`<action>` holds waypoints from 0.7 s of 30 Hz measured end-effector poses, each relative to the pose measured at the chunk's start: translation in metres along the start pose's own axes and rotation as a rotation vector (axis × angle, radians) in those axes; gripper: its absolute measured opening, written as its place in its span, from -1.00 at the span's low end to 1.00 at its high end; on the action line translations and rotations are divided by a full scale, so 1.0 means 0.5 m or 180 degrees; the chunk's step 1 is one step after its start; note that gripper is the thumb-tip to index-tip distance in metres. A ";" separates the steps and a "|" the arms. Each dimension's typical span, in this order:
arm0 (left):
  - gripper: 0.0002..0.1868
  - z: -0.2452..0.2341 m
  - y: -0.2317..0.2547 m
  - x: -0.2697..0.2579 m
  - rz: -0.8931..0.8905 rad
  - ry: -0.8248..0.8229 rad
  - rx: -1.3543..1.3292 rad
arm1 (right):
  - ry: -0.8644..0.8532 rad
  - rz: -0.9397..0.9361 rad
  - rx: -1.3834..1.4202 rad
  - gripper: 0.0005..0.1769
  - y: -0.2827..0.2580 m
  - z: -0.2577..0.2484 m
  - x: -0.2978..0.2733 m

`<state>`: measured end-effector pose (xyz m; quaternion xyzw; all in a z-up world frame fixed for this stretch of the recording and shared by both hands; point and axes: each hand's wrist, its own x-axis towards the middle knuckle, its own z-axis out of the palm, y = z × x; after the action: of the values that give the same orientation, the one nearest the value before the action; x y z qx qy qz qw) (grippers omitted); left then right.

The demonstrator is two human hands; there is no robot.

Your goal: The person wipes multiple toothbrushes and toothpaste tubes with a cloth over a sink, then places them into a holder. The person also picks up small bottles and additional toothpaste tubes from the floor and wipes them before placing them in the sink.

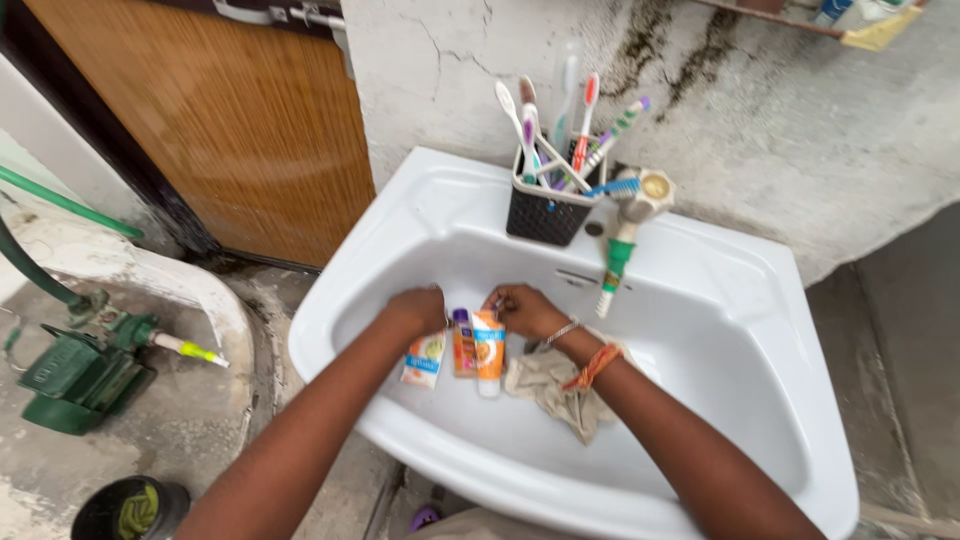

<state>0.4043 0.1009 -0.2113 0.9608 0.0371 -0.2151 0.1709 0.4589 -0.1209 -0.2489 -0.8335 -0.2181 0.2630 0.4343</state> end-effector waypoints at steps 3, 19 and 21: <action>-0.42 0.025 -0.019 0.028 0.0158 0.0150 0.0311 | 0.0171 -0.0065 -0.0411 -0.82 -0.017 0.013 -0.008; -0.57 0.002 0.026 -0.038 0.0435 0.1070 0.0551 | 0.0607 -0.0623 -0.1280 -0.79 -0.119 -0.022 -0.086; -0.52 -0.005 0.037 -0.095 0.0422 0.1235 0.0416 | 0.0614 -0.0699 -0.1383 -0.78 -0.130 -0.025 -0.098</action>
<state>0.3651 0.0843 -0.1833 0.9936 -0.0079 -0.0164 0.1116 0.4205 -0.1236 -0.1761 -0.8997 -0.3162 0.0805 0.2899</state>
